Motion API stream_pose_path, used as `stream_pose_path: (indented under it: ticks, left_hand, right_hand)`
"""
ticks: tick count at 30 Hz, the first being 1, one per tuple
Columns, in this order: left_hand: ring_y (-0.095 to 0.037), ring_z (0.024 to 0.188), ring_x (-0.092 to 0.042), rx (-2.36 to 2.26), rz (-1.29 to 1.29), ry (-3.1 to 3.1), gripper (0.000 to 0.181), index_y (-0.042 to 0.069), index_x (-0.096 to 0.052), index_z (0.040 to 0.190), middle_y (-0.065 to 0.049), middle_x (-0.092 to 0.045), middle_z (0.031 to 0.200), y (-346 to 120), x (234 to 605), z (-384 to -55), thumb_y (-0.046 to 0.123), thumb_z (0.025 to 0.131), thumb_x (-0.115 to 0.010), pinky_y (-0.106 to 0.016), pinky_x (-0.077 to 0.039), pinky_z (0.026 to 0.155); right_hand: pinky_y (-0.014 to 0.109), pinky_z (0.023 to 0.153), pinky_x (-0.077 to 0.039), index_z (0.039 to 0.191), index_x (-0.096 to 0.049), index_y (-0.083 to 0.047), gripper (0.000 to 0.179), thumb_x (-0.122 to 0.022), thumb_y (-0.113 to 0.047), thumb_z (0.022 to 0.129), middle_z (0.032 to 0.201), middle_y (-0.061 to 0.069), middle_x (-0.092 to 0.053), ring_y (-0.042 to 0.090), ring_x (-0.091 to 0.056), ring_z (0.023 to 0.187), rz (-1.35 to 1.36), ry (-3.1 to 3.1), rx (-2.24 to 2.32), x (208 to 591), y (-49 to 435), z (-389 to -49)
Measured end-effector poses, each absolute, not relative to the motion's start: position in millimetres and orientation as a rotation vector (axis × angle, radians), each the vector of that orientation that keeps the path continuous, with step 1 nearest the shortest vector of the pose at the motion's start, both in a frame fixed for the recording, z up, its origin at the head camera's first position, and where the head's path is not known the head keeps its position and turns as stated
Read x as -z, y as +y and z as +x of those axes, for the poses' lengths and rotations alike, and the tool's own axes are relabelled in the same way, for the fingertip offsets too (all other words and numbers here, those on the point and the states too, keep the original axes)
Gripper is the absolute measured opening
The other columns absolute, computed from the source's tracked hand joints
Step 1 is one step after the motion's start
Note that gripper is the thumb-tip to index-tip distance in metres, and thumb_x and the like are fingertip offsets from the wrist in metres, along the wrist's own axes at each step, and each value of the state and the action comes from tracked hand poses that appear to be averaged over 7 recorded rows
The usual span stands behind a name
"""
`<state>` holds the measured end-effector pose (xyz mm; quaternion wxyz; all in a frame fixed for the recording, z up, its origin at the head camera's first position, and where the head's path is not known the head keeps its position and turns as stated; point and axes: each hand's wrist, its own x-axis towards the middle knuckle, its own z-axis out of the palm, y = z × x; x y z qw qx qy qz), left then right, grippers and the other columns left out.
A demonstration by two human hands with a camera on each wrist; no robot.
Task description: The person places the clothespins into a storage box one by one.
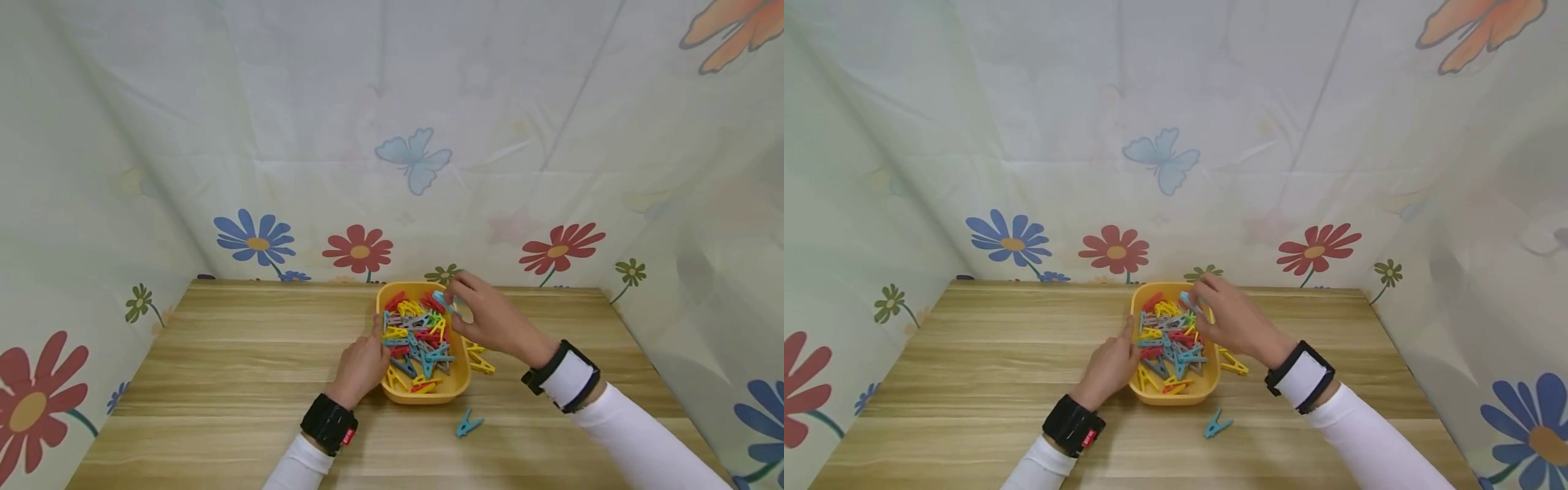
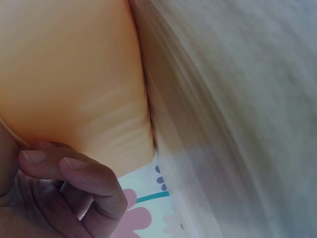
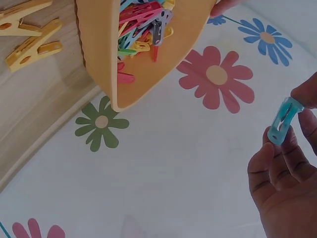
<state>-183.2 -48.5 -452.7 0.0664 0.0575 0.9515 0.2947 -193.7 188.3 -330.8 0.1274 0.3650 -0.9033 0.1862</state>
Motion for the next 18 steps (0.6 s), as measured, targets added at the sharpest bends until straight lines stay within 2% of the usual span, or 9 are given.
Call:
stream_pose_path:
  ticks: [4,13,15,18]
  left_hand:
    - [-0.018,0.047,-0.049,-0.895,0.169,2.858,0.068,0.005,-0.024,0.156,-0.004,-0.050,0.060,-49,453,-184,0.022,0.098,-0.055,-0.029,-0.038,0.046]
    - [-0.018,0.048,-0.049,-0.896,0.168,2.848,0.068,0.005,-0.023,0.156,-0.004,-0.050,0.061,-49,453,-185,0.022,0.098,-0.055,-0.028,-0.038,0.047]
    - [-0.018,0.048,-0.049,-0.897,0.167,2.846,0.068,0.005,-0.023,0.156,-0.004,-0.050,0.062,-49,453,-185,0.022,0.098,-0.055,-0.028,-0.038,0.047]
    - [-0.018,0.048,-0.049,-0.893,0.163,2.846,0.068,0.005,-0.023,0.156,-0.005,-0.051,0.062,-49,453,-185,0.021,0.098,-0.055,-0.028,-0.038,0.048]
  right_hand:
    - [0.036,0.081,-0.052,0.097,-0.058,-0.010,0.018,-0.070,-0.007,0.084,0.103,0.004,-0.055,0.021,-0.058,0.093,1.016,-2.654,-0.596,334,183,-206]
    - [0.038,0.084,-0.053,0.099,-0.057,-0.011,0.017,-0.069,-0.009,0.087,0.105,0.006,-0.056,0.025,-0.060,0.096,0.948,-2.699,-0.657,351,178,-222]
    - [0.043,0.091,-0.052,0.106,-0.059,-0.010,0.022,-0.071,-0.014,0.088,0.116,0.009,-0.057,0.029,-0.059,0.107,0.926,-2.753,-0.648,354,177,-223]
    - [0.055,0.104,-0.043,0.128,-0.055,-0.011,0.050,-0.075,-0.028,0.086,0.144,0.015,-0.046,0.038,-0.045,0.132,0.909,-2.883,-0.611,359,177,-223]
